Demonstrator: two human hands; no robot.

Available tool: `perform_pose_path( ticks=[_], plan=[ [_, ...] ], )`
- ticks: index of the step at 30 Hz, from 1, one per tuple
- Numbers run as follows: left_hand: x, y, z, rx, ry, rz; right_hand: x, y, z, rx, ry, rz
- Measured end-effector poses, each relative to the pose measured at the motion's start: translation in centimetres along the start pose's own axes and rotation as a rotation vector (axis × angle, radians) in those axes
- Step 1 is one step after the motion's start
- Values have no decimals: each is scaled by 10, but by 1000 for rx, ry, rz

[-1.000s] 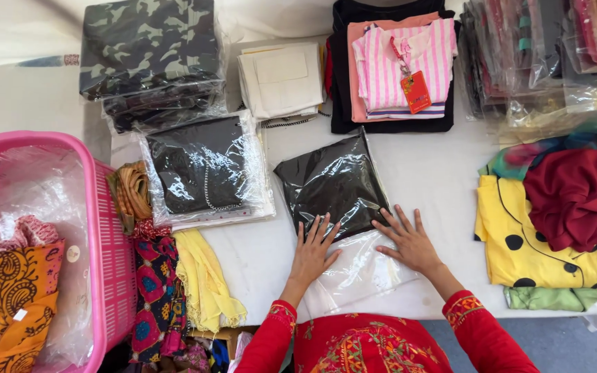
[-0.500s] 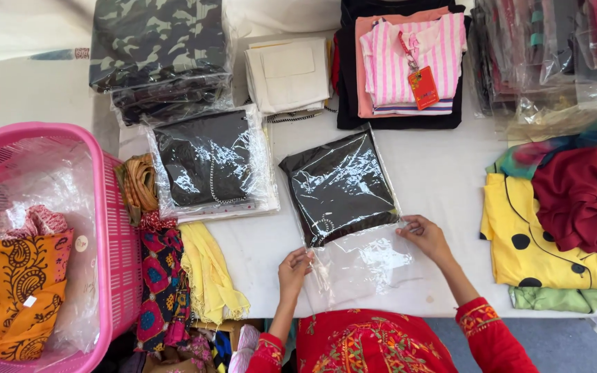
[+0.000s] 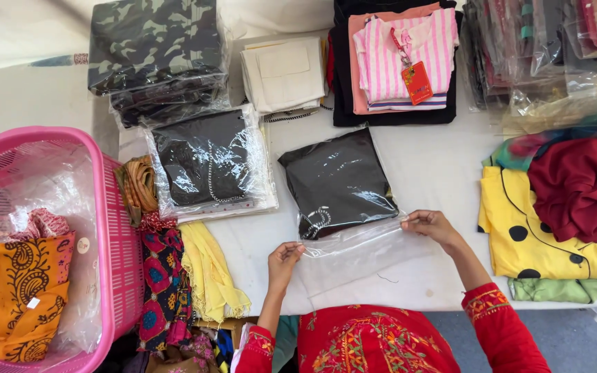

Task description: The person places folded clothes into clear plastic bags on a white table, seals the bags, and stacks them. The person handles various garments including patterned and solid-colored items, placing them into bags one at a time.

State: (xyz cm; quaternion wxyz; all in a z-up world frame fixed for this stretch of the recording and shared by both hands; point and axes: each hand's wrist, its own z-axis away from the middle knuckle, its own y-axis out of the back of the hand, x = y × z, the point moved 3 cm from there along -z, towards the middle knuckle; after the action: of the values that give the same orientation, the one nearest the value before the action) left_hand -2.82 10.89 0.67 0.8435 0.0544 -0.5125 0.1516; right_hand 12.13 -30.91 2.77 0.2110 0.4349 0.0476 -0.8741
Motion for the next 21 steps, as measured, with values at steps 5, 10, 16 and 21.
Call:
perform_pose_path(
  ticks=[5,10,16,21],
  plan=[
    [49,-2,-1,-6,-17,71,-48,8,5,-137,68,-156],
    [59,6,2,-116,100,121,-62,11,7,-241,131,-96],
    [99,-2,10,-180,3,67,-80,16,15,-237,229,-191],
    [140,-8,-2,-119,-215,32,-124,20,21,-28,490,-207]
  ],
)
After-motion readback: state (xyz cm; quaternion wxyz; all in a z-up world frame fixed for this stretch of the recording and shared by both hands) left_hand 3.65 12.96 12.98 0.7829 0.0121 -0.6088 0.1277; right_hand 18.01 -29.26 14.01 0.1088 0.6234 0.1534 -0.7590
